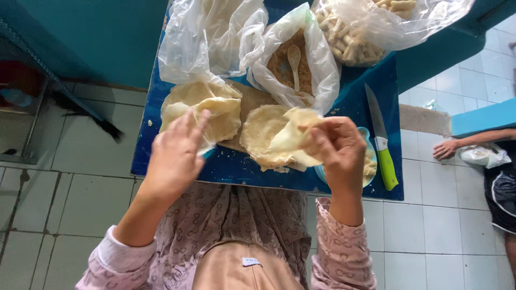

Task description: The person sits at a low table and peels apart thin dried food sheets that are stuck together, tearing off small pieces and placing the separated sheets on the cutting board. They work through the sheets one at a time, building a pile of separated pieces next to a bowl of torn pieces.

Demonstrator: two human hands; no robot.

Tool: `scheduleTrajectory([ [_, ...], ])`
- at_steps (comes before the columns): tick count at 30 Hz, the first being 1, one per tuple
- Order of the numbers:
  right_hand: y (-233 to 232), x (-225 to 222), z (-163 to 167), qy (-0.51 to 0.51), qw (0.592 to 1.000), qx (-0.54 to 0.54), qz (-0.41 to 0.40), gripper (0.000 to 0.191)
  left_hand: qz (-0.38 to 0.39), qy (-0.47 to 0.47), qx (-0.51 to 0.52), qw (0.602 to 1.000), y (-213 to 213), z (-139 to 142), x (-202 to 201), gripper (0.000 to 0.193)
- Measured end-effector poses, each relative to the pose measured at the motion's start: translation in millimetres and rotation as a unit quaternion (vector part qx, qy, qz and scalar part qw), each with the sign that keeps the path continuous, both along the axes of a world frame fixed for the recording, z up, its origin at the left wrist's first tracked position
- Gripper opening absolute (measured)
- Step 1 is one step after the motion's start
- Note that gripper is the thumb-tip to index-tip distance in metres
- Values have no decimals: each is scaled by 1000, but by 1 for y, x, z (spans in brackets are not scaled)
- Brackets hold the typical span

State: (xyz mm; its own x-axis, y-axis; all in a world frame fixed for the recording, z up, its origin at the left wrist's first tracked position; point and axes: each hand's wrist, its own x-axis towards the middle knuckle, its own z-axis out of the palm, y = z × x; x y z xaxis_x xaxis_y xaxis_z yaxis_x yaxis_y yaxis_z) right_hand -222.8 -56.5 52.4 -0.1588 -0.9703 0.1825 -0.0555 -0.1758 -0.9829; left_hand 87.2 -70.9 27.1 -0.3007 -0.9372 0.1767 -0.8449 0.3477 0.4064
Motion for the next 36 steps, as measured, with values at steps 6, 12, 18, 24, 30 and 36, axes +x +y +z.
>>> scheduleTrajectory([
  [6, 1, 2, 15, 83, 977, 26, 194, 10, -214, 296, 48, 930, -6, 7, -36, 82],
  [12, -23, -7, 2, 29, 966, 125, 225, 12, -184, 556, 368, 722, -17, -38, -73, 30],
  [18, 14, -24, -32, -69, 931, 271, 233, 25, -70, 544, 366, 752, 27, -41, -64, 20],
  [24, 39, -40, -54, -135, 943, 216, 215, 15, -61, 483, 373, 790, 29, -32, -66, 20],
  [30, -9, -41, -50, -34, 979, 176, 92, 9, -24, 524, 336, 782, -5, -40, -88, 21],
  [36, -67, -19, -60, 240, 961, 135, 40, 14, 50, 432, 246, 866, -44, -45, -103, 20],
])
